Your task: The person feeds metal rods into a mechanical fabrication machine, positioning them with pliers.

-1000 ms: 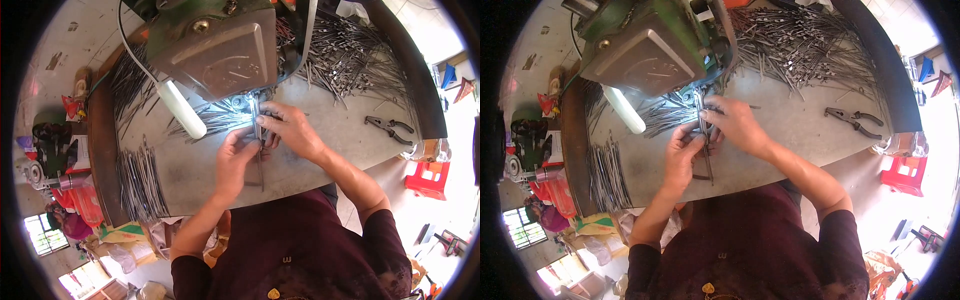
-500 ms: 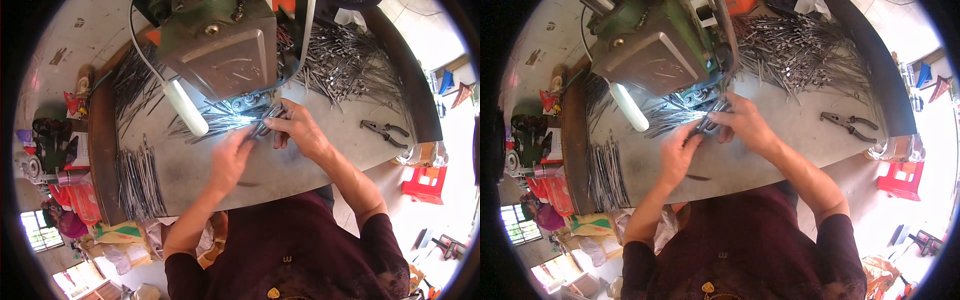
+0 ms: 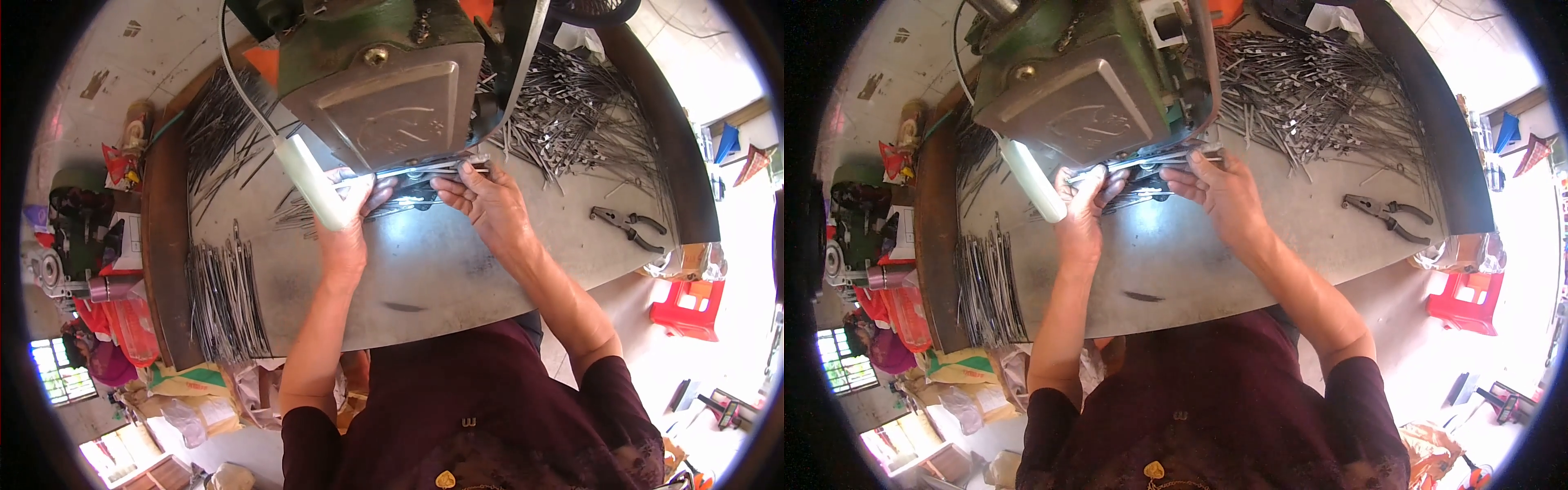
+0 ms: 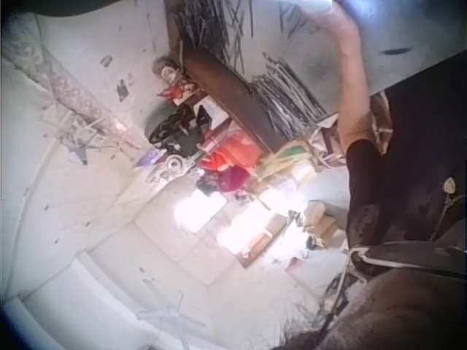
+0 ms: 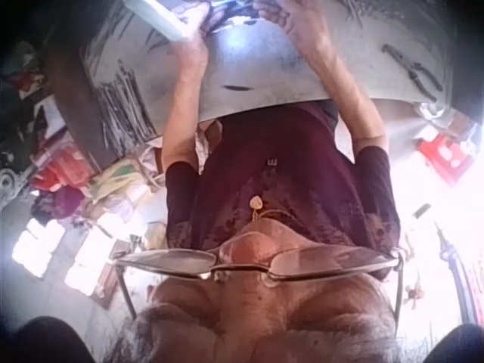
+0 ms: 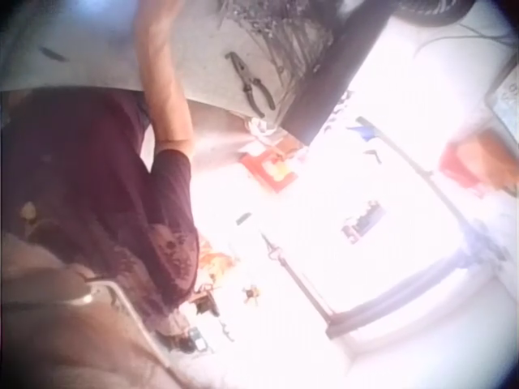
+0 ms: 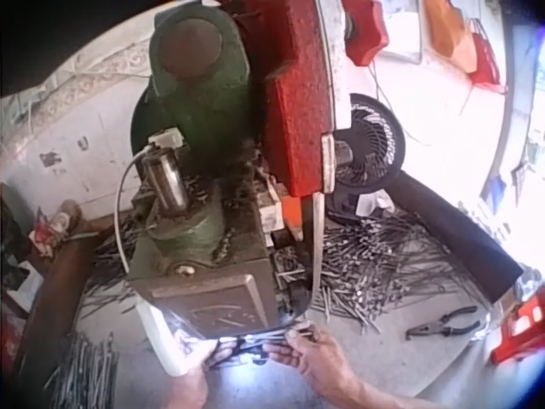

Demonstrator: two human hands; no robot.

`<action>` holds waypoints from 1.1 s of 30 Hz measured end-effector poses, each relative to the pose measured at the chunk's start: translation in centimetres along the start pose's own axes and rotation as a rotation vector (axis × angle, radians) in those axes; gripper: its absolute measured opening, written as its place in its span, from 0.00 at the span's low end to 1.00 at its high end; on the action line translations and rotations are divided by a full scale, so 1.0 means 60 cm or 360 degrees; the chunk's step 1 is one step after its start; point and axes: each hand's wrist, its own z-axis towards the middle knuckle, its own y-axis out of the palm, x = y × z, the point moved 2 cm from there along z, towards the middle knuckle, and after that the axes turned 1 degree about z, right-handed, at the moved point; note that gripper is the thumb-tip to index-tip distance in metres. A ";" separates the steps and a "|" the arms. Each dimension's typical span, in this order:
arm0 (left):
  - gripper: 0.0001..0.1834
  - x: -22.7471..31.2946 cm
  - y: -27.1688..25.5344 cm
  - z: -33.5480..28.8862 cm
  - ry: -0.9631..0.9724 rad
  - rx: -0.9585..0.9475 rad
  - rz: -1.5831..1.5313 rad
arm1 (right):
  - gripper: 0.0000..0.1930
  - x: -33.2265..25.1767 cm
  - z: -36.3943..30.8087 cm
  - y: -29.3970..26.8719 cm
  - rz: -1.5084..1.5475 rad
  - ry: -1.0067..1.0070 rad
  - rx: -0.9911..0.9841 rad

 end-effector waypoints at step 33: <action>0.08 -0.002 0.016 -0.008 -0.0201 0.0158 -0.0151 | 0.18 -0.014 -0.008 0.015 -0.0020 -0.0160 0.0015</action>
